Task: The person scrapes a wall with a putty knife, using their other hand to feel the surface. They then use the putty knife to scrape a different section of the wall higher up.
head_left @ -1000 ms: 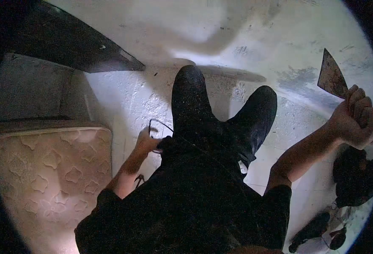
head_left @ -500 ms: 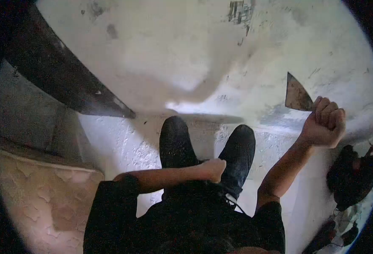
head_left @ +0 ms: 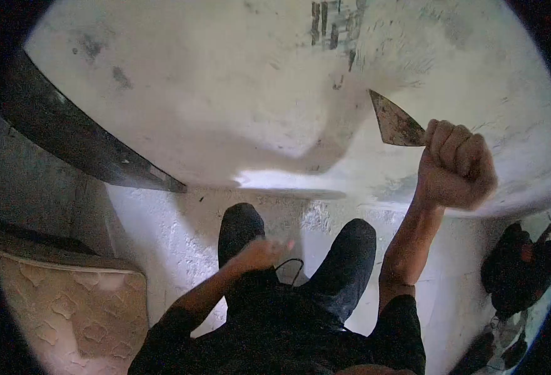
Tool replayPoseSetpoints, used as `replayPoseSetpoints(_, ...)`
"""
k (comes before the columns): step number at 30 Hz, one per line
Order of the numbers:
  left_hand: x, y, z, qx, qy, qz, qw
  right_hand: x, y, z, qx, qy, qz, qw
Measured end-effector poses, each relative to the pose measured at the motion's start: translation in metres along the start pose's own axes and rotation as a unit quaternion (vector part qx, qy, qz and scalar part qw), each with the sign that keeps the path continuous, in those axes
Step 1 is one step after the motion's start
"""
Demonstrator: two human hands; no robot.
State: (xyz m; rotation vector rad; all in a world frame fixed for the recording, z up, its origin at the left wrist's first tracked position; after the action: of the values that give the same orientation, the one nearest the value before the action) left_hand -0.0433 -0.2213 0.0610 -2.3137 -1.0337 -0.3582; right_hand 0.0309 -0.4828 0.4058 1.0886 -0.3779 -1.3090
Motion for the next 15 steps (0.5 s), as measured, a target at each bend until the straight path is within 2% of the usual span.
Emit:
replayPoseSetpoints(1,0.041,-0.002,-0.036,-0.003,0.076,-0.065,0.995,-0.005,-0.011,0.006,-0.006,-0.015,0.025,1.0)
replayPoseSetpoints(2,0.082,-0.01,-0.093,-0.085,0.071,-0.153,0.982,0.0,-0.01,0.001,-0.006,-0.014,0.024,1.0)
replayPoseSetpoints(3,0.116,-0.012,-0.129,-0.18,0.088,-0.287,0.937,0.004,-0.01,-0.003,0.0,-0.001,0.027,1.0)
replayPoseSetpoints(4,0.145,-0.021,-0.162,-0.258,0.125,-0.418,0.862,0.009,-0.011,-0.006,0.005,0.011,0.029,1.0)
replayPoseSetpoints(6,0.191,-0.025,-0.211,-0.44,0.193,-0.539,0.692,0.014,-0.013,-0.005,0.015,0.032,0.034,0.999)
replayPoseSetpoints(9,0.235,-0.02,-0.272,-0.541,0.284,-0.624,0.488,-0.002,-0.006,0.004,0.005,0.047,0.094,0.994)
replayPoseSetpoints(10,0.239,-0.012,-0.286,-0.539,0.289,-0.625,0.485,-0.003,-0.003,0.004,0.011,0.04,0.084,0.996)
replayPoseSetpoints(12,0.238,0.011,-0.31,-0.373,0.415,-0.69,0.46,-0.003,0.0,0.007,0.023,0.021,0.057,0.998)
replayPoseSetpoints(14,0.235,0.014,-0.31,-0.403,0.408,-0.686,0.448,0.002,-0.005,0.014,0.029,-0.008,0.024,0.999)
replayPoseSetpoints(15,0.238,0.015,-0.31,-0.401,0.401,-0.694,0.444,0.005,-0.01,0.018,-0.016,-0.026,0.081,0.996)
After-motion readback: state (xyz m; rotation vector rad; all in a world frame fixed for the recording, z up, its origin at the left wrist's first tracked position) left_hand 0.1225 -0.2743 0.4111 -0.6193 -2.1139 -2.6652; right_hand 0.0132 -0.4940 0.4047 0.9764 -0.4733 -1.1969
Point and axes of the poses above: each hand's wrist, its own y-axis towards the middle knuckle, its own x-axis out of the back of the hand, z = x × y, the point moved 7 cm from there along y, towards the middle knuckle, and after that the axes turned 5 degrees about -x, right-handed, at the moved point
